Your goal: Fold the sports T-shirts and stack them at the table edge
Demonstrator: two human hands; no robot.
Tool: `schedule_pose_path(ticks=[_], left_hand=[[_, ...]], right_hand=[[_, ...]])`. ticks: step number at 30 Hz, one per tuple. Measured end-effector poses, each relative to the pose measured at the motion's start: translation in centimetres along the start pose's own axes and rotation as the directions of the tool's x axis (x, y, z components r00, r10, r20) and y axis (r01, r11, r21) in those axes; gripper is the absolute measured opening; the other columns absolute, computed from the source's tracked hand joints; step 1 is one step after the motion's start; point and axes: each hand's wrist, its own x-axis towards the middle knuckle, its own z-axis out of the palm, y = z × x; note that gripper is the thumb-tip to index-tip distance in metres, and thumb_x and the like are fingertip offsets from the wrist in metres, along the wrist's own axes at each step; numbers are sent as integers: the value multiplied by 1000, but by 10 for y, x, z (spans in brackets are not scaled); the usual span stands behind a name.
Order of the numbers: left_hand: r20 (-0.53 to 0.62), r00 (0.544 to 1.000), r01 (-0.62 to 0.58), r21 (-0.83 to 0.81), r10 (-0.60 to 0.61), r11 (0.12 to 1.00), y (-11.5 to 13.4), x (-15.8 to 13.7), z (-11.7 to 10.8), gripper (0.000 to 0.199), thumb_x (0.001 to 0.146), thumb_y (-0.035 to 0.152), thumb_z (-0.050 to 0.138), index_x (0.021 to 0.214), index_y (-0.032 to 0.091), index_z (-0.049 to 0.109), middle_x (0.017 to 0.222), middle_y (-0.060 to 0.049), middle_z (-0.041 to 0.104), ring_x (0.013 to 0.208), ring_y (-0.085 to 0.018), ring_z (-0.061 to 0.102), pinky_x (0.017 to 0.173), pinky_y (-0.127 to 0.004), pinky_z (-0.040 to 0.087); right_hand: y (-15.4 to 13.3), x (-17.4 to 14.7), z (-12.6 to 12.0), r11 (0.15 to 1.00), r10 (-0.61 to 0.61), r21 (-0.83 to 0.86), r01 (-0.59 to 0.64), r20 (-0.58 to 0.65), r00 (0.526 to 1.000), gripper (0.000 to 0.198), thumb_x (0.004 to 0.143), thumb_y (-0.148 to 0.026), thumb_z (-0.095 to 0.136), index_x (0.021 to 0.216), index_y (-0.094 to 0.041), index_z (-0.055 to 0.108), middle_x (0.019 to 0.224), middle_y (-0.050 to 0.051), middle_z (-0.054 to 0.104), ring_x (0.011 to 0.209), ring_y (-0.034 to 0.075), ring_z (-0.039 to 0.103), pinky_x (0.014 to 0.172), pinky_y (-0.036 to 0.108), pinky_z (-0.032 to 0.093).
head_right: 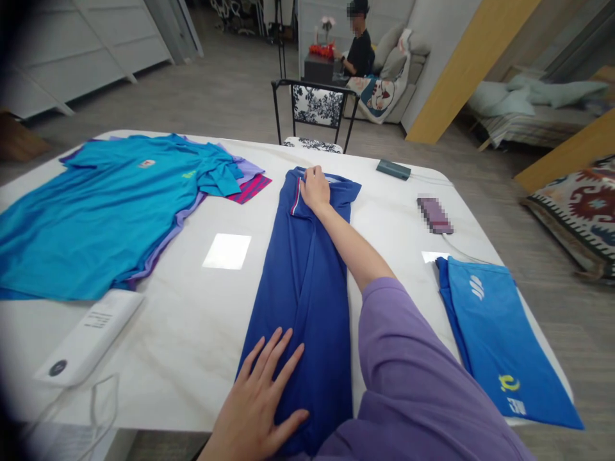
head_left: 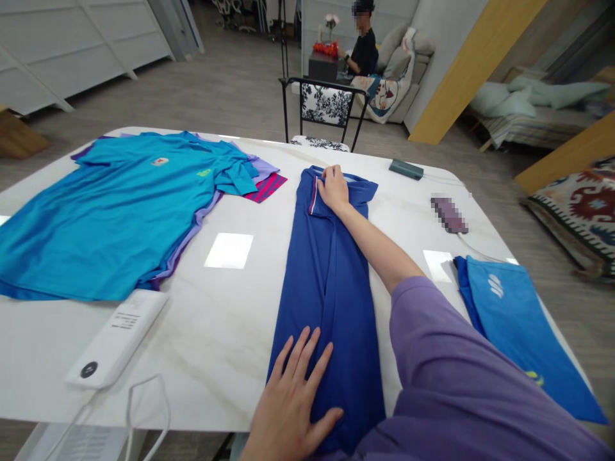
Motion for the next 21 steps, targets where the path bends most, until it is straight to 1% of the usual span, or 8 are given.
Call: schedule_pose_path(ticks=[3,7,10,12,14,16,19,21], left_hand=[[-24,1000,-13,26,14,1000,-1,0,4,124,91,72,81,188,47,8,195,1,19,180,-38,27,143,-67,44],[-87,993,-73,93,81,993,-2,1,8,128,89,84,76,189,40,9,195,-5,20,179,-41,30,138,-71,51],[-115,989,-78,116,91,990,-2,0,9,128,90,85,73,189,40,6,194,-4,23,179,-39,29,139,-71,50],[-132,987,-75,118,91,990,-3,-1,10,128,89,86,73,189,41,6,194,-3,24,179,-38,29,140,-70,49],[-148,984,-87,117,104,989,-3,-2,12,126,89,87,73,189,42,9,194,-4,24,180,-37,29,140,-70,49],[-156,980,-109,116,127,987,-3,-2,14,122,92,87,71,189,40,15,194,-6,24,180,-39,28,141,-70,46],[-161,976,-131,106,147,986,-1,0,13,112,99,83,68,189,32,24,194,-13,25,180,-43,26,143,-72,36],[-150,975,-157,71,166,985,-1,-1,6,111,100,82,69,187,27,31,193,-17,29,180,-45,27,144,-71,31]], right_hand=[[-5,-27,-3,997,-39,-59,50,175,984,60,118,-53,44,166,-21,57,182,17,46,170,39,41,143,63,31],[-14,-46,-11,994,-36,-85,73,378,925,79,120,-63,30,185,-19,36,194,9,27,181,30,22,150,57,10],[-14,-52,-31,988,-2,-149,37,231,973,81,121,-61,26,187,-15,34,194,10,26,183,28,15,149,56,-4],[-6,-56,-48,978,96,-196,-71,118,988,82,120,-63,29,185,-14,39,194,13,25,183,33,11,147,60,-9],[5,-61,-64,962,215,-207,-178,176,961,84,120,-66,32,183,-12,42,193,16,24,183,38,10,146,65,-8],[11,-68,-79,960,254,-188,-206,284,925,84,121,-64,31,184,-9,38,193,18,23,182,38,10,146,65,-5],[5,-90,-100,984,145,-133,-118,215,966,81,122,-56,26,187,-7,29,194,17,21,183,32,10,148,62,-2],[-6,-123,-118,995,4,-104,11,141,990,77,123,-55,28,185,-10,33,192,16,28,182,30,17,149,59,-2]])
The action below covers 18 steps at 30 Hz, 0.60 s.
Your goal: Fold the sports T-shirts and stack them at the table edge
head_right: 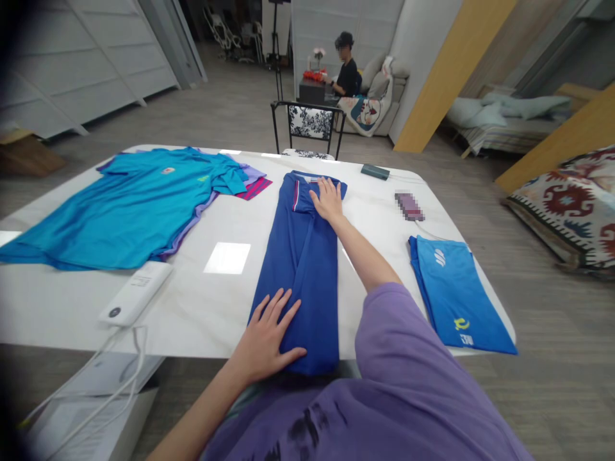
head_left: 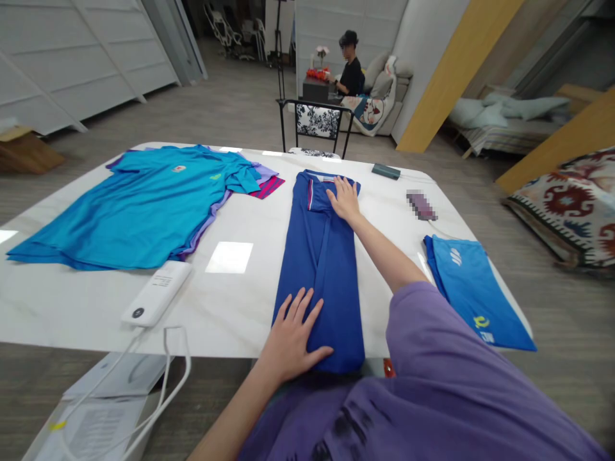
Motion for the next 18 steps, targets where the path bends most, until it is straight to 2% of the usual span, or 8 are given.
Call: schedule_pose_path(ticks=[2,4,6,9,11,14,16,18], left_hand=[[23,998,-50,-80,52,996,-2,-4,-14,108,99,82,71,185,26,35,191,-19,34,178,-44,31,144,-68,31],[14,996,-84,-162,87,983,-7,-15,-31,98,101,75,73,181,27,42,188,-18,40,176,-42,36,142,-64,34],[-38,997,-75,-187,69,980,-12,-34,-45,82,103,62,76,174,29,51,182,-17,47,172,-40,43,138,-60,39],[-106,994,-47,-122,34,991,-22,-69,-50,67,102,46,81,164,32,60,169,-16,61,163,-39,54,132,-60,44],[-83,994,-70,-66,64,995,-29,-89,-43,64,103,40,81,163,32,61,164,-14,66,160,-39,58,130,-59,46],[-28,992,-125,-5,125,992,-38,-107,-23,65,105,29,76,168,34,59,167,-12,67,162,-37,58,131,-59,46],[-49,990,-131,23,132,991,-42,-111,-12,67,106,21,71,169,37,59,168,-10,67,163,-35,58,131,-59,47],[-87,988,-124,37,126,992,-45,-112,-5,67,107,15,66,169,40,60,167,-8,69,162,-33,60,130,-59,49]], right_hand=[[-6,-58,-15,985,-169,35,169,-11,986,71,122,-56,34,178,-14,49,185,15,44,177,30,33,149,57,4],[-6,-139,-28,941,-317,125,313,12,948,62,121,-59,43,164,-20,64,171,14,61,163,31,53,146,56,22],[0,-232,-37,898,-396,220,382,21,918,51,118,-59,54,152,-25,71,156,13,72,147,31,67,131,53,46],[8,-362,-39,902,-365,234,361,-29,931,35,115,-52,66,140,-29,75,135,11,79,124,30,75,106,48,56],[7,-423,-33,928,-328,176,329,-35,944,40,111,-51,73,145,-29,73,135,12,79,122,30,75,103,48,55],[0,-467,-18,940,-339,50,338,32,940,62,106,-52,80,163,-31,65,159,13,70,139,35,68,112,52,50],[-5,-473,-9,935,-351,-20,353,75,933,66,106,-46,82,168,-34,62,170,10,63,145,35,64,117,53,46],[-9,-472,-3,936,-341,-67,346,78,937,62,106,-33,79,166,-36,64,171,7,64,145,34,63,119,53,44]])
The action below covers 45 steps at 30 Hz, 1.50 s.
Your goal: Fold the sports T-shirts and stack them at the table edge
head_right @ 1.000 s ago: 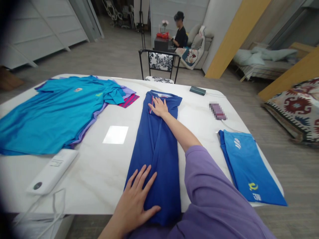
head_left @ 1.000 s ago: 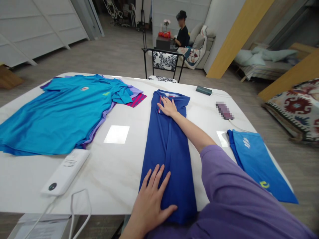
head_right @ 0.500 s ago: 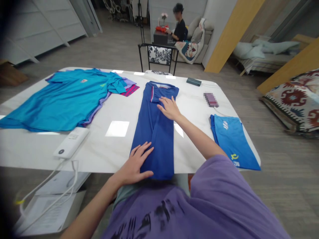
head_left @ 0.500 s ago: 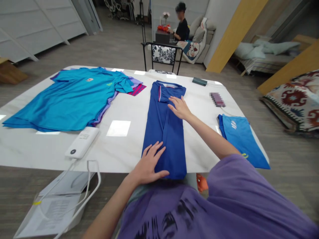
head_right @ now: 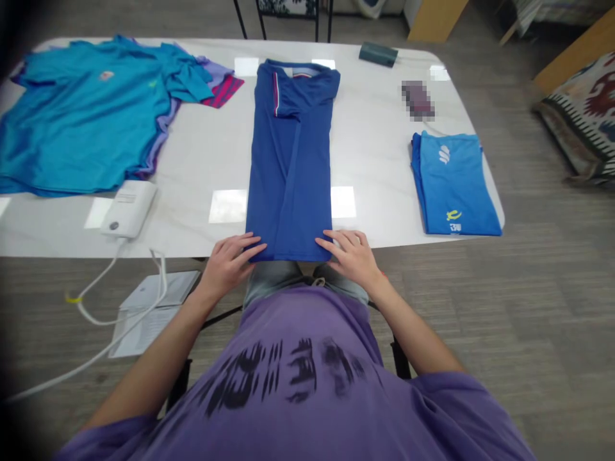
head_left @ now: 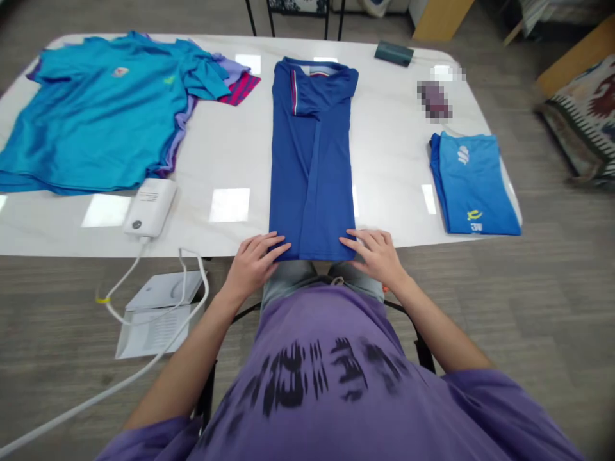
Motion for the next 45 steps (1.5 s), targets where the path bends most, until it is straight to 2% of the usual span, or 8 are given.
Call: schedule_pose_path(ticks=[11,19,23,26,31,34,39,45], left_hand=[[-112,993,25,-96,-36,995,14,0,-4,38,110,17,58,141,30,76,144,-5,83,139,-28,76,128,-57,53],[-137,965,135,-474,-224,870,87,-14,-66,44,106,23,64,145,42,70,112,-2,83,99,-25,82,87,-44,71],[-304,922,90,-435,-240,896,79,53,-116,35,107,26,70,136,45,73,107,2,83,92,-23,81,84,-39,71],[-453,852,110,-339,-264,934,29,152,-140,19,112,40,69,127,33,78,112,0,83,98,-21,81,93,-34,69],[-504,820,55,-401,-271,915,-110,337,-118,55,114,71,58,129,20,74,120,-8,78,117,-26,76,117,-40,59],[-486,811,163,-348,-326,923,-166,397,-73,74,110,77,61,152,17,65,151,-20,67,151,-39,62,136,-58,41],[-183,948,249,-79,-260,965,-175,399,4,69,117,61,48,175,24,52,186,-15,43,180,-40,25,148,-64,13],[33,942,335,-91,-333,938,-194,385,38,72,115,66,44,178,31,50,190,-11,38,181,-40,20,146,-71,12]], right_hand=[[-1,2,-4,984,28,178,-14,-78,997,46,104,-13,64,142,-34,81,143,7,79,126,31,67,108,52,50],[-17,-23,-95,833,-26,552,40,-32,999,36,107,-34,74,140,-48,74,101,1,84,86,28,79,72,48,63],[3,33,-147,834,112,552,-23,-129,985,18,104,-50,80,120,-42,81,87,4,79,74,27,75,65,45,62],[56,127,-164,872,252,476,-111,-244,936,34,104,-67,77,102,-34,80,79,4,73,67,23,68,62,40,58],[170,314,-121,842,371,509,-176,-311,875,76,105,-94,53,121,-24,77,93,6,74,95,27,73,86,42,64],[205,385,-67,841,500,395,-369,-308,810,90,111,-93,32,148,-19,69,133,18,76,129,35,71,114,54,59],[196,402,10,906,412,141,-399,-75,908,80,120,-73,24,174,-23,54,184,15,45,172,40,37,143,68,26],[198,389,38,920,365,131,-369,51,930,78,118,-69,33,181,-25,46,189,10,38,179,38,23,148,69,8]])
